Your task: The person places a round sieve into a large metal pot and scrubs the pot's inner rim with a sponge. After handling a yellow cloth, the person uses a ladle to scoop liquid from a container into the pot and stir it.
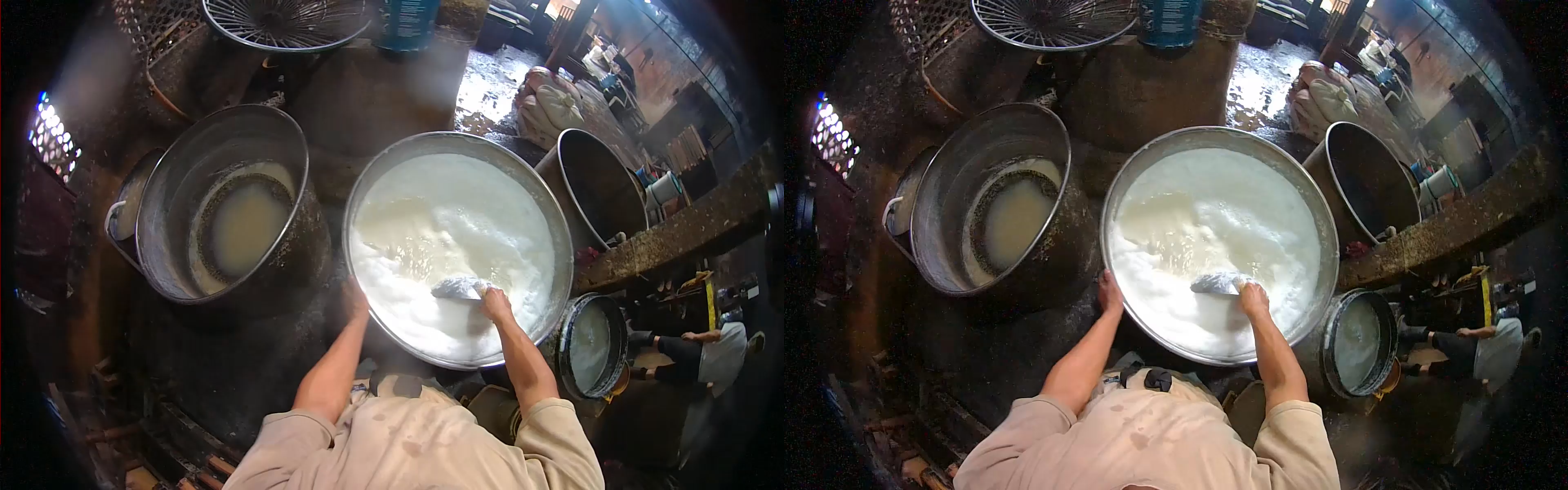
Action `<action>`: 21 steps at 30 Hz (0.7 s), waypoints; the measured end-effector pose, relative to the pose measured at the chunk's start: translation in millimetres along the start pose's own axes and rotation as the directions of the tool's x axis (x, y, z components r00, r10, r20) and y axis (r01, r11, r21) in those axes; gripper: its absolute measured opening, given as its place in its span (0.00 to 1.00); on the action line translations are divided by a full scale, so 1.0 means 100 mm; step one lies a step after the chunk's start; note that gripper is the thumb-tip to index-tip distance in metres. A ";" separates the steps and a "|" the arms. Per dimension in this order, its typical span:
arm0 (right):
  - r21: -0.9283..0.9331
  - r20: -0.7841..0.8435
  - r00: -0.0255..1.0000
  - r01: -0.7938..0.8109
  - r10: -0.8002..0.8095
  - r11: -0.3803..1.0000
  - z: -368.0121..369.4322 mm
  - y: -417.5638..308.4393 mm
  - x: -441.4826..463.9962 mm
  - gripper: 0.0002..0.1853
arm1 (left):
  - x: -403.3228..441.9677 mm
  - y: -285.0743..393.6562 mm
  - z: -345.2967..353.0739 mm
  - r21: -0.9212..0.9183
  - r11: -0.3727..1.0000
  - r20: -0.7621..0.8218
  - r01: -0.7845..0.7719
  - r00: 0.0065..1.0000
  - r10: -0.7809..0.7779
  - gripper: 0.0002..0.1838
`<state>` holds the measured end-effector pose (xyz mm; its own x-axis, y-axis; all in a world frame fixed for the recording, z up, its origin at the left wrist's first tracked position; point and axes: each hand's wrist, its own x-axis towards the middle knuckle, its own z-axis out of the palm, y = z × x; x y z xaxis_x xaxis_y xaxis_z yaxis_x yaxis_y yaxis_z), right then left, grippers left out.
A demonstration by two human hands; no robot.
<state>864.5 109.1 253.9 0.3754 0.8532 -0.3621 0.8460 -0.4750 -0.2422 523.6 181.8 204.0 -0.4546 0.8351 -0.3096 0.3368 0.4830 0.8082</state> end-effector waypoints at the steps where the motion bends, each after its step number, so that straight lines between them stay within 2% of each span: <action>1: 0.007 0.005 1.000 -0.011 0.011 1.000 -0.01 0.14 -0.06 0.13 | -0.06 -0.04 -0.20 0.123 0.956 0.115 -0.265 0.961 0.251 0.32; 2: 0.013 0.003 1.000 -0.015 0.015 1.000 -0.07 0.26 -0.15 0.13 | 0.14 -0.38 -0.11 0.044 0.996 -0.027 -0.074 0.997 0.075 0.30; 3: -0.047 0.027 0.999 0.043 -0.041 0.998 -0.21 0.36 -0.27 0.13 | 0.17 -0.65 -0.17 -0.139 0.987 0.029 0.076 0.997 -0.073 0.25; 4: -0.105 0.053 0.994 0.101 -0.096 0.989 -0.33 0.48 -0.37 0.12 | 0.01 -0.74 -0.44 0.055 0.996 0.101 0.076 0.992 -0.082 0.22; 5: -0.101 0.054 0.994 0.104 -0.099 0.990 -0.40 0.65 -0.40 0.12 | 0.17 -1.42 -0.46 0.237 0.966 0.138 0.106 0.980 -0.141 0.21; 6: -0.083 0.035 0.991 0.134 -0.131 0.987 -0.48 0.86 -0.43 0.12 | 0.11 -1.96 -0.57 0.070 0.975 0.144 0.213 0.965 -0.221 0.19; 8: -0.078 0.002 0.990 0.141 -0.141 0.987 -0.71 1.20 -0.49 0.12 | -0.53 -2.25 -0.96 -0.048 0.872 0.162 0.487 0.865 -0.475 0.19; 10: -0.065 -0.006 0.988 0.156 -0.157 0.986 -1.10 1.45 -0.59 0.12 | -1.14 -2.43 -1.22 -0.067 0.749 0.164 0.659 0.748 -0.643 0.19; 13: -0.012 0.002 0.969 0.247 -0.247 0.969 -1.71 1.77 -0.54 0.16 | -1.84 -2.52 -1.33 -0.054 0.634 0.158 0.772 0.633 -0.757 0.19; 15: 0.045 -0.117 0.968 0.229 -0.223 0.972 -2.09 1.76 -0.55 0.15 | -2.23 -2.56 -1.36 -0.045 0.572 0.154 0.819 0.572 -0.806 0.19; 18: 0.124 -0.295 0.940 0.213 -0.170 0.969 -2.29 1.80 -0.32 0.18 | -2.58 -2.55 -1.29 -0.040 0.546 0.153 0.837 0.545 -0.824 0.19; 19: 0.233 -0.300 0.950 0.157 -0.082 0.960 -2.26 1.76 -0.20 0.19 | -2.65 -2.53 -1.27 -0.039 0.549 0.153 0.835 0.548 -0.822 0.20; 21: 0.106 -0.465 0.885 0.093 -0.033 0.990 -2.05 1.61 -0.03 0.20 | -2.72 -2.50 -1.25 -0.046 0.564 0.151 0.824 0.564 -0.812 0.20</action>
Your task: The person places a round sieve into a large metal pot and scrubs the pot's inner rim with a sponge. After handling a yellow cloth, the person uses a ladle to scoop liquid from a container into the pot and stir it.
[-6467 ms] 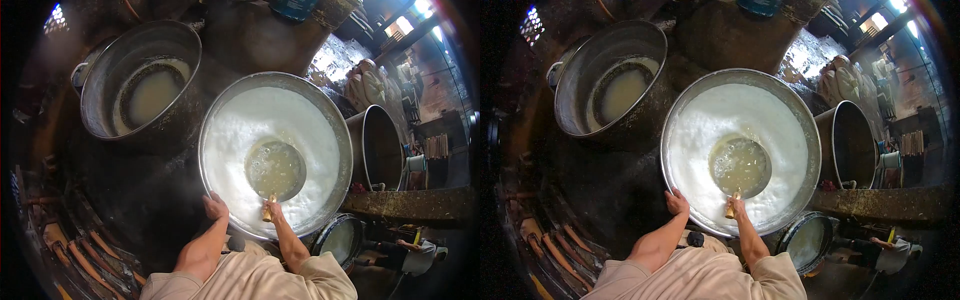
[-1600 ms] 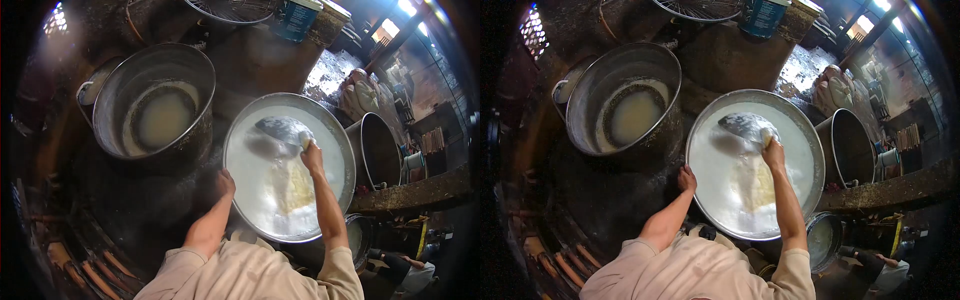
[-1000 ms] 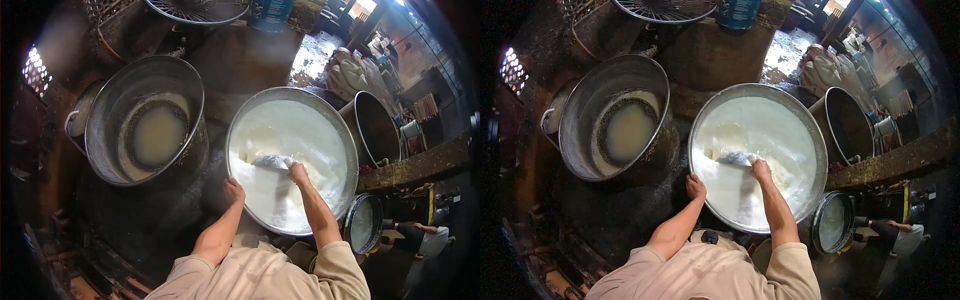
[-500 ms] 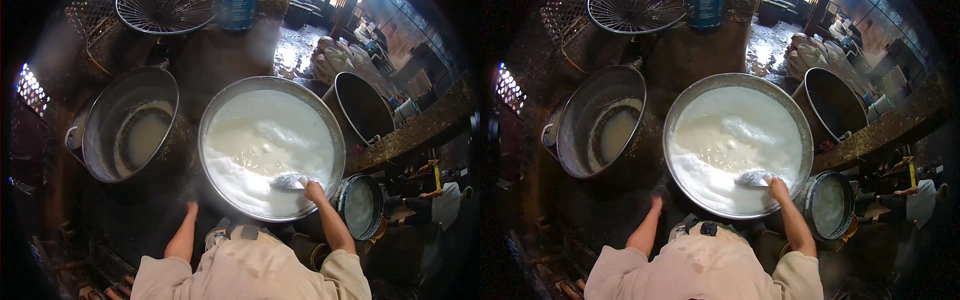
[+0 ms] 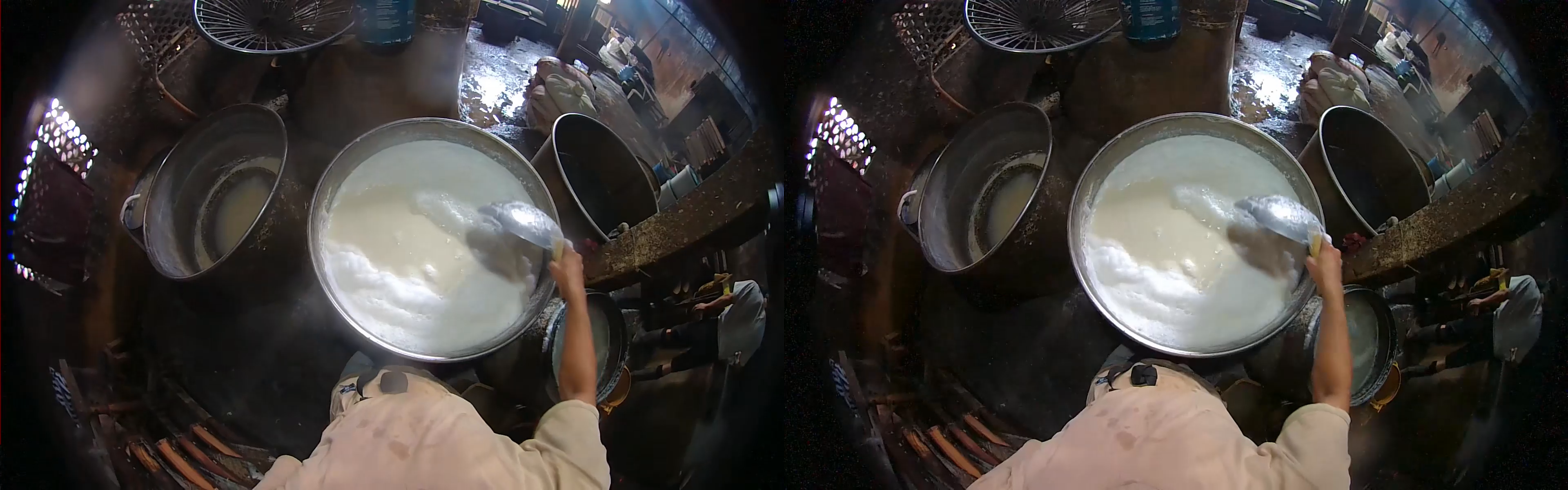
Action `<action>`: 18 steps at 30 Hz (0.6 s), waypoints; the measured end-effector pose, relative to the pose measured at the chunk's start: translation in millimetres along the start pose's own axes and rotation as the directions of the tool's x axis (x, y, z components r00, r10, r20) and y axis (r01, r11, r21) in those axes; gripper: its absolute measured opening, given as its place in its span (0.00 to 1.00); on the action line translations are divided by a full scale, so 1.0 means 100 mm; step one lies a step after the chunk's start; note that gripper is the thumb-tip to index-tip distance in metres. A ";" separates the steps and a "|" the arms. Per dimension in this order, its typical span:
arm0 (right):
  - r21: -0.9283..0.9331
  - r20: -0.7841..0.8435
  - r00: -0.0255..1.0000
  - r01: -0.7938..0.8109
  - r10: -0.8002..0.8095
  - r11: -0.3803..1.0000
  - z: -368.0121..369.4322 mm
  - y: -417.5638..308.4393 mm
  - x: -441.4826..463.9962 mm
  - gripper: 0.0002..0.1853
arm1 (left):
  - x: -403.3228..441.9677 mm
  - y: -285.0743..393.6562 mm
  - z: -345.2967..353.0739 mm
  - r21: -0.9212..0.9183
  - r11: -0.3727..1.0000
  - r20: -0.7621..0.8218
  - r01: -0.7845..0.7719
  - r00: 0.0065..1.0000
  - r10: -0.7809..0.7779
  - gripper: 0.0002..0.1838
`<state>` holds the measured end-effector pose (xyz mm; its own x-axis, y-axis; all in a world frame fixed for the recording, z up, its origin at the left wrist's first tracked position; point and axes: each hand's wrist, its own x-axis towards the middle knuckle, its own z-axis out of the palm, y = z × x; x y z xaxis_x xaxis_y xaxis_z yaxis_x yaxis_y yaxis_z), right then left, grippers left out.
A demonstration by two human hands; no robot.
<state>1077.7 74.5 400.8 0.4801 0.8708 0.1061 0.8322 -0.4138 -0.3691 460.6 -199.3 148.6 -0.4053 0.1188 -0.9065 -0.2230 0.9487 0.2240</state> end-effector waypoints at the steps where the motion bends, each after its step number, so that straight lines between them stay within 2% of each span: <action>1: 0.000 0.001 1.000 0.008 -0.008 1.000 0.17 0.04 0.10 0.20 | -0.03 0.01 0.03 0.000 1.000 0.003 -0.010 1.000 0.010 0.20; 3: -0.125 -0.060 0.997 -0.051 0.044 0.991 0.61 0.18 0.32 0.18 | -0.07 0.02 0.04 -0.011 1.000 0.006 -0.028 1.000 0.028 0.20; 4: -0.126 -0.058 0.998 -0.043 0.035 0.991 0.82 0.28 0.38 0.18 | -0.07 0.02 0.04 -0.013 0.999 0.006 -0.038 0.999 0.038 0.20; 6: -0.062 0.101 0.989 -0.106 0.112 0.992 1.19 0.45 0.41 0.16 | -0.08 0.04 0.01 -0.024 0.999 0.008 -0.046 0.999 0.046 0.20; 8: -0.014 0.153 0.985 -0.078 0.079 0.997 1.41 0.41 0.27 0.15 | -0.06 0.04 -0.02 -0.032 0.998 0.008 -0.049 0.999 0.049 0.20; 10: 0.034 0.203 0.978 -0.052 0.044 0.998 1.51 0.24 0.08 0.15 | -0.03 0.06 -0.06 -0.041 0.998 0.012 -0.049 0.999 0.050 0.20; 12: 0.147 0.311 0.943 -0.169 0.116 0.975 1.54 -0.03 -0.15 0.15 | 0.00 0.07 -0.13 -0.047 0.998 0.010 -0.036 0.999 0.037 0.20; 16: 0.200 0.364 0.926 -0.180 0.097 0.963 1.76 -0.39 -0.55 0.16 | 0.13 0.11 -0.29 -0.038 0.999 0.021 0.002 1.000 -0.002 0.20; 18: 0.236 0.386 0.913 -0.235 0.131 0.943 1.83 -0.64 -0.76 0.16 | 0.19 0.15 -0.37 -0.029 0.999 0.026 0.015 1.000 -0.014 0.20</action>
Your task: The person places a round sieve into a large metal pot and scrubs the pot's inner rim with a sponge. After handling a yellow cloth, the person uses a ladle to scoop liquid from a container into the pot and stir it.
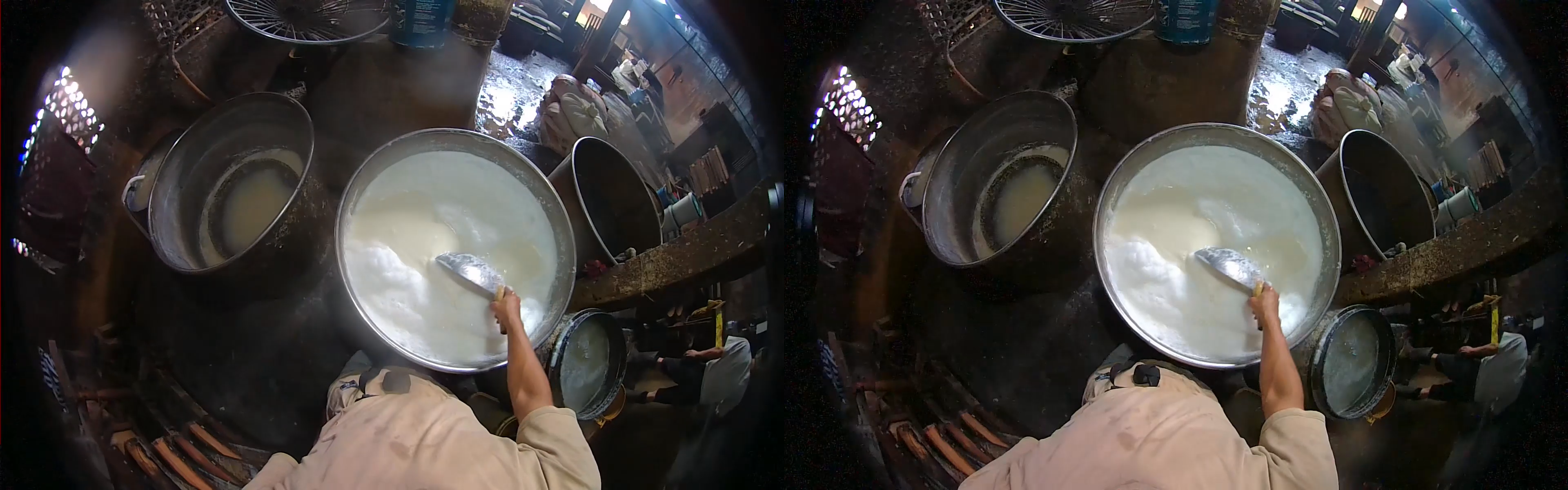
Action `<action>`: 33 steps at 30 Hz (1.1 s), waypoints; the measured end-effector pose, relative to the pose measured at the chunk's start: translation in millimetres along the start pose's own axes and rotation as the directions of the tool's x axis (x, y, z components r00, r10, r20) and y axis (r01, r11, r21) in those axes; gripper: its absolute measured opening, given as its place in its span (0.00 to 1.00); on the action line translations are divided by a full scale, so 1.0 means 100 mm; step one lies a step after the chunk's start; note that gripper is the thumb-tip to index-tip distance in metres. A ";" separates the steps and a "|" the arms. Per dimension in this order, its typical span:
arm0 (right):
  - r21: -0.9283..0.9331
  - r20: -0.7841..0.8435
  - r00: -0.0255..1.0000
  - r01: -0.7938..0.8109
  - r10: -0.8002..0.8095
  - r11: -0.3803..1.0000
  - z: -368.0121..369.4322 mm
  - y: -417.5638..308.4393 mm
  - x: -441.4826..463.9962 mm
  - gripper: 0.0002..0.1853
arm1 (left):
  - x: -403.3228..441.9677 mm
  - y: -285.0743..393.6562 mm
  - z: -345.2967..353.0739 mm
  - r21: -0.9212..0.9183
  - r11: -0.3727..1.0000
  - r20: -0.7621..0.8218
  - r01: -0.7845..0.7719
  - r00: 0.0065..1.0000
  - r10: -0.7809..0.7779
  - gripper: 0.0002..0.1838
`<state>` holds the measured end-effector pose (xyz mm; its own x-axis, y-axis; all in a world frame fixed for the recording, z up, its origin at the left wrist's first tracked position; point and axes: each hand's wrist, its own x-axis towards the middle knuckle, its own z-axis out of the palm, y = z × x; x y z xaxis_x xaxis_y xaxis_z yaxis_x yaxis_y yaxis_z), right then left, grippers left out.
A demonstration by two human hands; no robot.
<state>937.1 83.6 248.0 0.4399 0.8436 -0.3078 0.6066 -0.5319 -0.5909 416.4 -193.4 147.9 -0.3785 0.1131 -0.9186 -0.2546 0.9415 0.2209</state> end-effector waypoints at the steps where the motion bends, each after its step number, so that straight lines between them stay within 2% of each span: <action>1: 0.010 0.005 1.000 0.021 -0.021 1.000 0.12 -0.04 -0.07 0.16 | 0.05 0.05 -0.02 0.004 1.000 0.001 0.004 1.000 -0.004 0.20; 3: 0.011 -0.002 0.998 0.066 -0.066 0.998 0.39 -0.04 -0.15 0.16 | 0.09 0.10 -0.10 0.009 1.000 0.006 0.021 1.000 -0.021 0.20; 7: 0.109 0.051 0.997 0.044 -0.050 0.993 0.73 -0.31 -0.42 0.16 | 0.24 0.25 -0.25 0.025 0.999 0.020 0.033 0.999 -0.033 0.20; 11: 0.229 0.128 0.990 -0.088 0.060 0.969 0.92 -0.82 -0.80 0.17 | 0.40 0.50 -0.35 0.044 0.998 0.043 0.034 0.998 -0.036 0.21; 15: 0.301 0.202 0.978 -0.117 0.057 0.946 0.88 -1.26 -1.01 0.18 | 0.52 0.70 -0.40 0.052 0.998 0.069 0.045 0.996 -0.048 0.21; 19: 0.264 0.224 0.974 -0.074 0.014 0.962 0.53 -1.65 -1.03 0.20 | 0.62 0.87 -0.45 0.058 0.997 0.090 0.058 0.994 -0.063 0.21; 21: 0.192 0.260 0.964 0.008 -0.058 0.981 0.25 -1.97 -0.90 0.18 | 0.65 0.90 -0.50 0.056 0.996 0.096 0.063 0.993 -0.068 0.21; 24: 0.069 0.133 0.979 0.147 -0.155 0.987 0.08 -2.52 -0.64 0.16 | 0.69 0.91 -0.53 0.055 0.996 0.104 0.065 0.992 -0.070 0.21; 26: -0.049 -0.089 0.897 0.429 -0.432 0.902 0.30 -2.58 -0.19 0.16 | 0.71 0.91 -0.56 0.055 0.996 0.108 0.067 0.992 -0.073 0.21; 27: -0.210 -0.155 0.836 0.492 -0.526 0.845 0.39 -2.68 0.00 0.16 | 0.71 0.90 -0.57 0.053 0.996 0.110 0.066 0.991 -0.071 0.21; 28: -0.215 -0.152 0.842 0.483 -0.517 0.849 0.52 -2.71 0.20 0.15 | 0.72 0.88 -0.56 0.051 0.996 0.110 0.067 0.991 -0.072 0.21; 29: -0.219 -0.084 0.908 0.385 -0.411 0.896 0.62 -2.72 0.37 0.13 | 0.71 0.86 -0.57 0.050 0.997 0.113 0.066 0.991 -0.072 0.21; 30: -0.219 -0.085 0.906 0.388 -0.414 0.895 0.63 -2.78 0.39 0.13 | 0.71 0.84 -0.58 0.052 0.997 0.109 0.063 0.992 -0.068 0.21; 32: -0.238 0.093 0.990 0.123 -0.104 0.963 0.70 -2.84 0.36 0.12 | 0.71 0.83 -0.61 0.048 0.997 0.103 0.062 0.992 -0.067 0.22; 33: -0.273 0.131 0.989 0.107 -0.073 0.956 0.77 -2.70 0.44 0.12 | 0.70 0.81 -0.62 0.049 0.997 0.101 0.062 0.993 -0.066 0.22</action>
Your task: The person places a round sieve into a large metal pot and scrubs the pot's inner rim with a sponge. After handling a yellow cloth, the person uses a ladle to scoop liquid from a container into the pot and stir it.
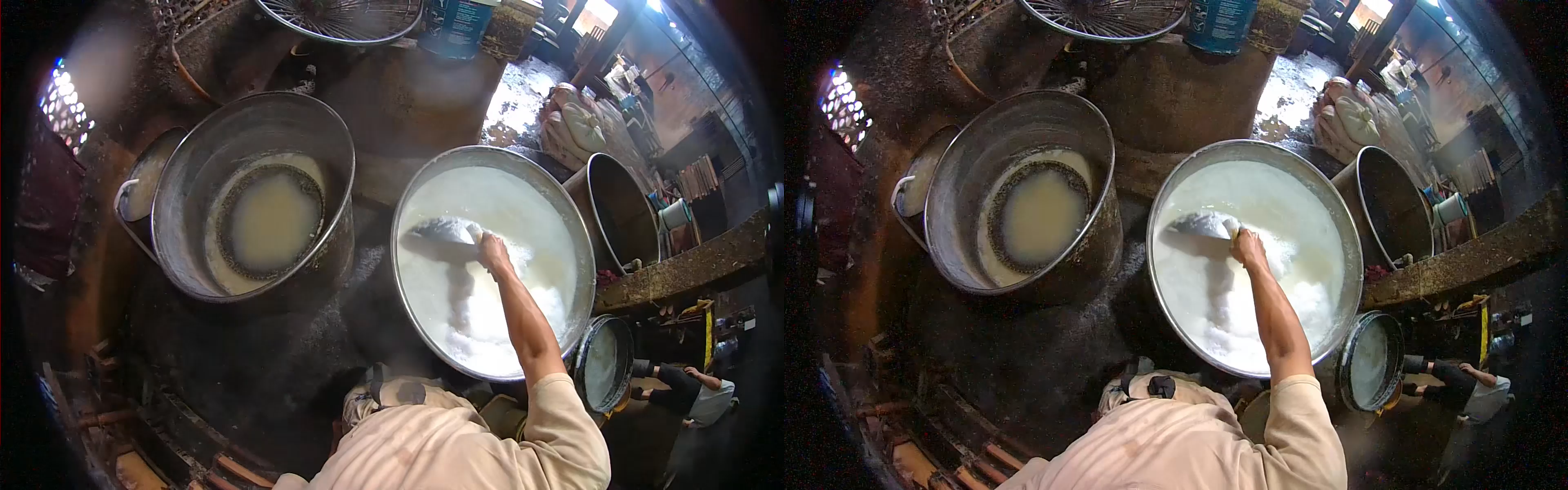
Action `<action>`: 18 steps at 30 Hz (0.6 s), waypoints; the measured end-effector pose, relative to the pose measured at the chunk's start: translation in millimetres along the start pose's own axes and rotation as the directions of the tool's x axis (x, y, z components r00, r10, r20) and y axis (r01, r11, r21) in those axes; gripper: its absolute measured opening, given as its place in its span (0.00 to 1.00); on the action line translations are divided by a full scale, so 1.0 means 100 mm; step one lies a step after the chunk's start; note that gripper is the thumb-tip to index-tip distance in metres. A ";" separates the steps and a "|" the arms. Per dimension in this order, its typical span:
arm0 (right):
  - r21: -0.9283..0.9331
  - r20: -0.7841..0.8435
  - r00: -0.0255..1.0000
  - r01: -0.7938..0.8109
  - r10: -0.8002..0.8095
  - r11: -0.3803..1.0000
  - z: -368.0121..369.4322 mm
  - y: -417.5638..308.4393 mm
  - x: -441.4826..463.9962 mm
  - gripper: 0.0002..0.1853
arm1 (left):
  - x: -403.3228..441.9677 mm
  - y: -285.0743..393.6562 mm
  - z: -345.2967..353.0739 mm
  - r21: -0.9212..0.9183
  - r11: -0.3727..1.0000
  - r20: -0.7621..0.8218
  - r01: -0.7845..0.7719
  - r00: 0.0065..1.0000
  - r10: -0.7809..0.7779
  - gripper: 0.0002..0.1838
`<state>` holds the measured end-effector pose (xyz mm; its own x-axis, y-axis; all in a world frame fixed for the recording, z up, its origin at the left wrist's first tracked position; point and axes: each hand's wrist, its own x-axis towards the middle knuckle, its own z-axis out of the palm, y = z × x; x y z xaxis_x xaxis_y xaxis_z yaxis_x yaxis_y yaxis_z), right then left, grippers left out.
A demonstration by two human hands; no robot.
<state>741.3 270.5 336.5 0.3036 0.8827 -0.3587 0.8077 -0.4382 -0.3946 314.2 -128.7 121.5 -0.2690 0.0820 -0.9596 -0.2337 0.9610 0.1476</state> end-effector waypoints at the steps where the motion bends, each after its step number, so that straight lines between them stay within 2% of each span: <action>1: -0.074 0.009 1.000 -0.005 0.006 0.997 0.10 0.11 0.02 0.13 | -0.01 0.01 0.00 -0.004 1.000 0.000 -0.004 1.000 0.004 0.22; 3: -0.164 0.008 1.000 0.029 -0.028 0.986 0.29 0.41 0.02 0.14 | -0.03 -0.02 -0.01 -0.003 1.000 -0.007 -0.008 1.000 0.008 0.22; 7: -0.158 0.088 0.996 -0.002 0.016 0.987 0.37 0.81 -0.14 0.13 | -0.09 -0.05 0.01 -0.007 1.000 -0.024 -0.017 1.000 0.016 0.22; 9: -0.209 -0.001 0.999 0.033 -0.034 0.977 0.41 1.05 -0.26 0.13 | -0.13 -0.07 0.03 -0.006 1.000 -0.032 -0.022 0.999 0.022 0.22; 12: -0.159 0.015 0.999 -0.045 0.048 0.986 0.46 1.51 -0.45 0.12 | -0.19 -0.10 0.08 0.007 0.999 -0.042 -0.034 0.999 0.034 0.22; 18: -0.142 -0.014 0.999 -0.047 0.045 0.989 0.39 2.51 -0.86 0.10 | -0.31 -0.20 0.28 0.032 0.997 -0.063 -0.069 0.996 0.070 0.22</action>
<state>898.8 77.8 235.5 0.3469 0.8641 -0.3647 0.8563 -0.4504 -0.2527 353.5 -143.1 141.4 -0.3429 0.1327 -0.9299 -0.1846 0.9611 0.2053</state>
